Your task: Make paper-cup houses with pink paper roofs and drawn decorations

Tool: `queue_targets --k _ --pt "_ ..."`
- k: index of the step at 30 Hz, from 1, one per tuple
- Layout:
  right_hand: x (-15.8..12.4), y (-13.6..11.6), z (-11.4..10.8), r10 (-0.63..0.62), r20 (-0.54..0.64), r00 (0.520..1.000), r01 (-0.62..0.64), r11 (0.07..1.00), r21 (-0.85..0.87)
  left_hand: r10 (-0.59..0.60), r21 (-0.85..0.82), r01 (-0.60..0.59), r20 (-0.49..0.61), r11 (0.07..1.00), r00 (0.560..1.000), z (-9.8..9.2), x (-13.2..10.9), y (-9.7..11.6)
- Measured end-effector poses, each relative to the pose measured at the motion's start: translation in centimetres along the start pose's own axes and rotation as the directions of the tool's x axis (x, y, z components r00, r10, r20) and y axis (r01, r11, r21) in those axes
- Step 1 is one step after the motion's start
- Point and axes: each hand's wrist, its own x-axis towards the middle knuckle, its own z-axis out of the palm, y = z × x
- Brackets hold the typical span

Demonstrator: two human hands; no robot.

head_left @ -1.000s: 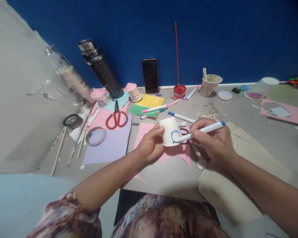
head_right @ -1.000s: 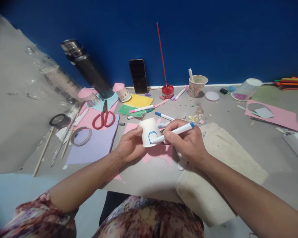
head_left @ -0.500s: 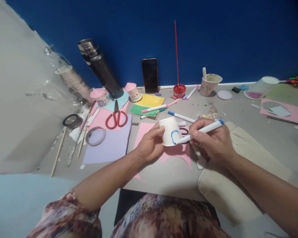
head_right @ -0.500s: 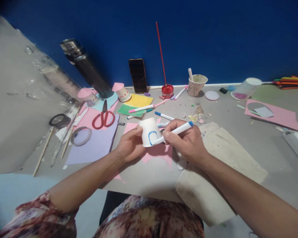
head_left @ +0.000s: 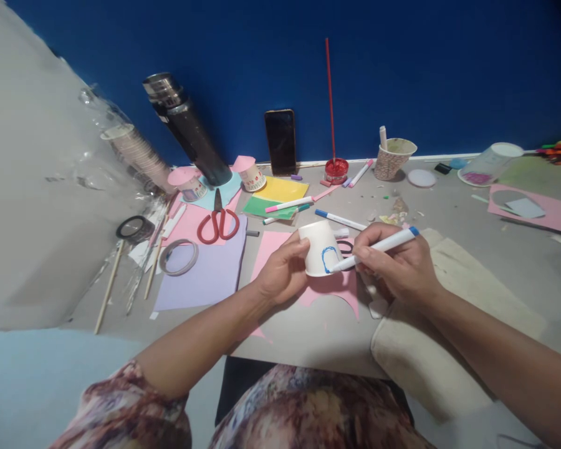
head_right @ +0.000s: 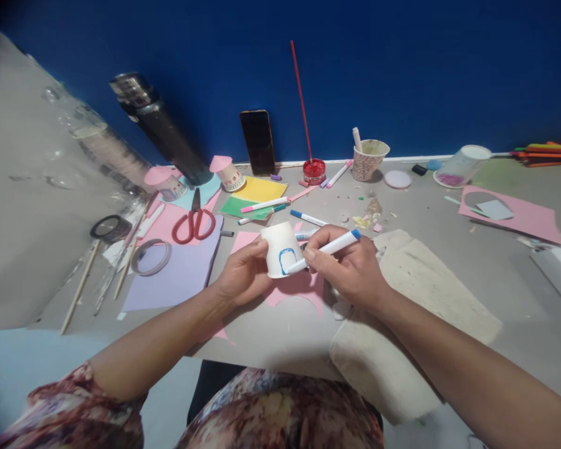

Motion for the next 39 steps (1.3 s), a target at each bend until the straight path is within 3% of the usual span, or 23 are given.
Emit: queue_targets --k 25,39 --pt "-0.11 0.37 0.30 -0.071 -0.103 0.992 0.074 0.997 0.030 -0.031 -0.040 0.032 0.033 0.999 0.999 0.12 -0.25 0.10" --pt "0.15 0.00 0.26 -0.052 -0.149 0.987 0.063 0.995 0.072 -0.059 -0.113 0.070 0.095 0.991 0.994 0.82 -0.36 0.49"
